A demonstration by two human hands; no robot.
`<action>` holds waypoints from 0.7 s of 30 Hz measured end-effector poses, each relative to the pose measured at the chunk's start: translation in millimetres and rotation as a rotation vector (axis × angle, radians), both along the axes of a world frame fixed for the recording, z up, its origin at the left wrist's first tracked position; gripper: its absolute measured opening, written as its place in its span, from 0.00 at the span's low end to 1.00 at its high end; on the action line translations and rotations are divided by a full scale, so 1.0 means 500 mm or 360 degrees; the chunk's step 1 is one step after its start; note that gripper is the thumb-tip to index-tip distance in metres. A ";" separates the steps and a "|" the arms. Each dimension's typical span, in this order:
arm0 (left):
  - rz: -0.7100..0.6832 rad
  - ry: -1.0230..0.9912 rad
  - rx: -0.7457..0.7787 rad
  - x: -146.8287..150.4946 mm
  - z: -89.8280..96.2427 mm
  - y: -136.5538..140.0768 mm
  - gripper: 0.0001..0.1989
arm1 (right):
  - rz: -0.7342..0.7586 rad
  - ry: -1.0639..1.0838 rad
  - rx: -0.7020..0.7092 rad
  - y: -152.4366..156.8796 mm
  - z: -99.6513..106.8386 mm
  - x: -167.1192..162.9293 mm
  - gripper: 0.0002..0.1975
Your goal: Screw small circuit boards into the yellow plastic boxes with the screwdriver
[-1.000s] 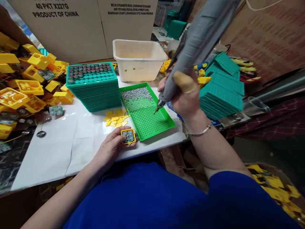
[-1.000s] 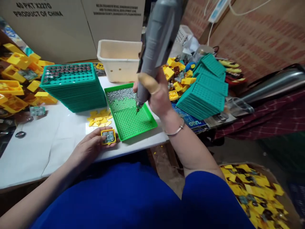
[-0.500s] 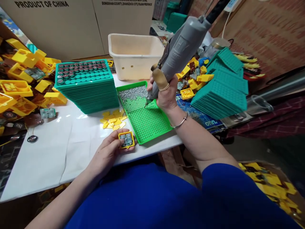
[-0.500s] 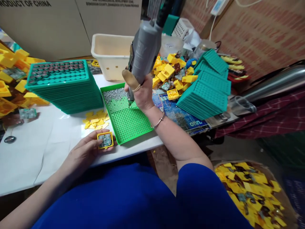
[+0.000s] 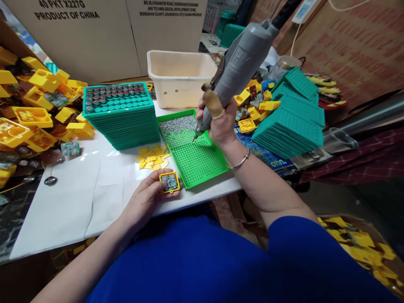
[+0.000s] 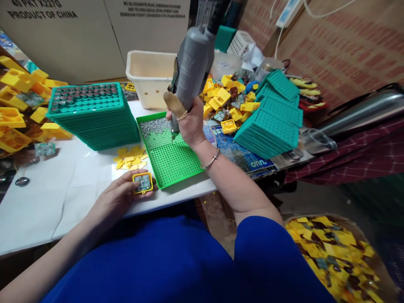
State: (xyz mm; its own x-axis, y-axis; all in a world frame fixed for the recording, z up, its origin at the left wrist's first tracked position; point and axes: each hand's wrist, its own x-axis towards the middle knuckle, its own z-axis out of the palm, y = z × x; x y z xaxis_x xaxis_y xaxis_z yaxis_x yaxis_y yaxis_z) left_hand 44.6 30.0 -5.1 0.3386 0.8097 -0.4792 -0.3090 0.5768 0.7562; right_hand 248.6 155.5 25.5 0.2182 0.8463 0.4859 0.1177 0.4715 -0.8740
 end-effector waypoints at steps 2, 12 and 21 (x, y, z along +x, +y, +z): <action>0.0011 -0.0016 -0.0006 0.002 0.000 0.001 0.17 | 0.0018 0.0029 0.0038 -0.019 0.022 -0.010 0.25; 0.0067 -0.0048 0.0002 0.005 -0.012 -0.004 0.16 | 0.0648 0.0356 -0.0252 -0.180 0.080 -0.117 0.27; 0.0073 -0.0076 -0.0005 0.005 -0.015 -0.002 0.15 | 0.0611 -0.0082 -0.0265 -0.169 0.034 -0.124 0.31</action>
